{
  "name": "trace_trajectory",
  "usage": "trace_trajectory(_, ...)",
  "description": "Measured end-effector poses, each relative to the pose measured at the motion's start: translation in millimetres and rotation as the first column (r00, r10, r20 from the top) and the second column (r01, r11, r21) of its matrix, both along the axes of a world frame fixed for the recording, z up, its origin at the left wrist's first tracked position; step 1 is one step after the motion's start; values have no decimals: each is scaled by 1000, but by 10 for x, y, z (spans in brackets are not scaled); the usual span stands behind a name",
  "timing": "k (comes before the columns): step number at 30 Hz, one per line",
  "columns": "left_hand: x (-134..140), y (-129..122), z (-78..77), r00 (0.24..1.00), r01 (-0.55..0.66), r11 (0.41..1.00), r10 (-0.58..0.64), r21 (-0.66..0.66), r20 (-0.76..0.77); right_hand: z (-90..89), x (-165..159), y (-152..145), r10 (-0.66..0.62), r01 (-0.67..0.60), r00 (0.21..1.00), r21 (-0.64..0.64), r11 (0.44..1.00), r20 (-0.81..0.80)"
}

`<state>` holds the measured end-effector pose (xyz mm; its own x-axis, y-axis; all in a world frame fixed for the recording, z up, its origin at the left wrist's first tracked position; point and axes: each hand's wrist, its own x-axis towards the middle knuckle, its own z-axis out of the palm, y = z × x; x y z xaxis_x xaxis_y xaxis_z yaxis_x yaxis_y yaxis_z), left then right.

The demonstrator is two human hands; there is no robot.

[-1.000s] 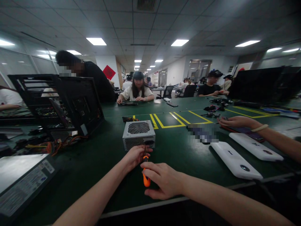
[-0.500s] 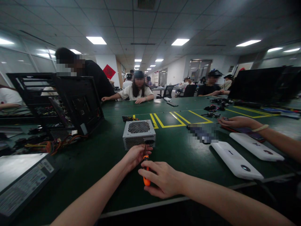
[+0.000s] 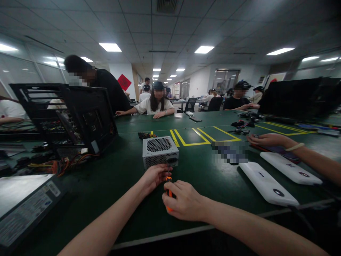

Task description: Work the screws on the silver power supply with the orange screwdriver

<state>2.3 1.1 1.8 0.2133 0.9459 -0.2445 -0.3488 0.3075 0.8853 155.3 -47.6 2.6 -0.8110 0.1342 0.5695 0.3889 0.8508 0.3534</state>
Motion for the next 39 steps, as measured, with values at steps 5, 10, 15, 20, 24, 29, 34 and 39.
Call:
trace_trajectory(5, -66, -30, -16, 840, 46, 930, 162, 366, -518, 11, 3, 0, -19, 15, 999, -81, 997, -39)
trace_trajectory(10, -146, -61, 85, 251, 437, 461, 762, 773, -597, -10, -10, -3, -62, 60, 998, -130, 990, -8)
trace_trajectory(15, -82, 47, 61, 51, 597, 437, 816, 673, -575, -28, -32, -20, -88, 90, 996, -106, 990, 30)
trace_trajectory(20, -57, 100, 34, 38, 559, 465, 813, 686, -582, -24, -43, -31, -109, 110, 994, -61, 992, 28)
trace_trajectory(24, -63, 112, 57, 43, 537, 479, 806, 694, -590, -20, -27, -25, -105, 105, 994, -51, 993, 2)
trace_trajectory(29, -84, 108, 74, 36, 536, 480, 808, 694, -587, -4, -6, -28, -65, 65, 997, -15, 998, -43)
trace_trajectory(34, -109, 113, 71, 39, 549, 473, 809, 690, -586, -15, -28, -27, -63, 63, 997, 9, 998, -33)
trace_trajectory(39, -115, 132, 58, 55, 542, 467, 810, 699, -583, -25, 1, -18, -80, 81, 997, -32, 996, 12)
